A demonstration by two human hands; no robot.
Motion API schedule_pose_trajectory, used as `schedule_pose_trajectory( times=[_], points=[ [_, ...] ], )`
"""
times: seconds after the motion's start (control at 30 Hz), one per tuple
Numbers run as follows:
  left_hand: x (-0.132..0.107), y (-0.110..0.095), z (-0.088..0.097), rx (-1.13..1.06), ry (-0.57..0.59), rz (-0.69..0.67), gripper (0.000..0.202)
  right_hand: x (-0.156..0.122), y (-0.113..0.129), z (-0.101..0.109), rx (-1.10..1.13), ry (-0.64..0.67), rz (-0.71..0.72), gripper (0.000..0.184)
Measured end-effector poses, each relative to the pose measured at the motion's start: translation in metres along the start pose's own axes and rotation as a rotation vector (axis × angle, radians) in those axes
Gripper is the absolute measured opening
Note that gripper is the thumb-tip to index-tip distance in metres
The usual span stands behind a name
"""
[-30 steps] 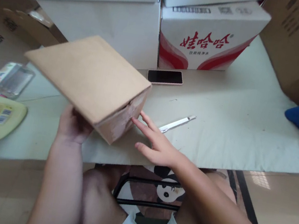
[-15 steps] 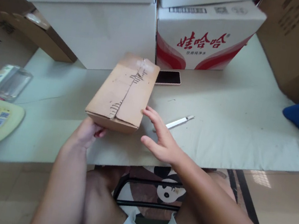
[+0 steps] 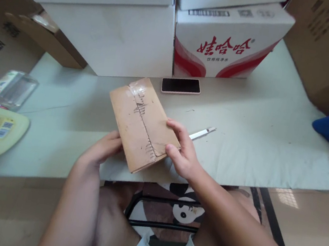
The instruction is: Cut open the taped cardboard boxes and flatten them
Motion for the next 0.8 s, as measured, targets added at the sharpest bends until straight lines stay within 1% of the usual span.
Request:
schedule_pose_trajectory(
  times=[0.03, 0.07, 0.1, 0.17, 0.2, 0.23, 0.3, 0.37, 0.43, 0.47, 0.5, 0.57, 0.6, 0.67, 0.73, 0.8],
  points=[
    [0.002, 0.001, 0.006, -0.013, -0.030, 0.023, 0.018, 0.000, 0.000, -0.001, 0.007, 0.015, -0.012, 0.045],
    [0.004, 0.000, 0.016, -0.051, -0.101, 0.026, 0.021, 0.000, 0.000, -0.002, 0.023, 0.033, -0.024, 0.045],
    [0.004, -0.003, 0.031, -0.116, -0.216, -0.004, 0.023, 0.000, 0.000, -0.004, 0.043, 0.055, -0.037, 0.046],
    [-0.004, -0.012, 0.063, -0.265, -0.467, -0.146, 0.027, 0.000, 0.000, -0.010, 0.076, 0.119, -0.067, 0.048],
    [-0.008, -0.016, 0.072, -0.322, -0.536, -0.223, 0.034, 0.000, 0.000, -0.015, 0.088, 0.160, -0.079, 0.049],
    [-0.011, -0.020, 0.075, -0.359, -0.546, -0.283, 0.044, -0.001, 0.000, -0.019, 0.097, 0.201, -0.086, 0.051],
    [-0.011, -0.025, 0.070, -0.399, -0.462, -0.327, 0.056, -0.002, 0.002, -0.026, 0.104, 0.268, -0.083, 0.054],
    [-0.011, -0.027, 0.061, -0.416, -0.381, -0.294, 0.054, -0.002, 0.004, -0.028, 0.111, 0.289, -0.073, 0.056],
    [-0.013, -0.026, 0.057, -0.439, -0.369, -0.251, 0.047, 0.002, 0.004, -0.020, 0.058, 0.231, -0.086, 0.055],
    [-0.014, -0.026, 0.057, -0.447, -0.375, -0.235, 0.044, 0.004, 0.001, -0.012, -0.030, 0.182, -0.116, 0.052],
    [-0.015, -0.026, 0.057, -0.450, -0.377, -0.222, 0.042, 0.007, -0.003, -0.002, -0.166, 0.133, -0.165, 0.047],
    [-0.014, -0.026, 0.056, -0.448, -0.372, -0.215, 0.041, 0.008, -0.011, 0.021, -0.525, 0.081, -0.312, 0.036],
    [-0.013, -0.025, 0.056, -0.444, -0.368, -0.216, 0.041, 0.007, -0.016, 0.030, -0.702, 0.095, -0.397, 0.032],
    [-0.011, -0.024, 0.057, -0.442, -0.363, -0.224, 0.040, 0.002, -0.026, 0.042, -0.964, 0.186, -0.540, 0.031],
    [-0.011, -0.023, 0.057, -0.453, -0.357, -0.231, 0.040, -0.003, -0.034, 0.045, -1.106, 0.293, -0.610, 0.033],
    [-0.011, -0.023, 0.056, -0.464, -0.349, -0.235, 0.039, -0.006, -0.040, 0.043, -1.164, 0.357, -0.615, 0.031]
  ],
)
Point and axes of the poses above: each hand's wrist, its own x-axis towards the middle knuckle, its own z-axis out of the back of the hand, y = z × x, the point moved 10 cm from there along x, towards the middle knuckle, and after that the axes turned 7 degrees about z, right-handed, at the moved point
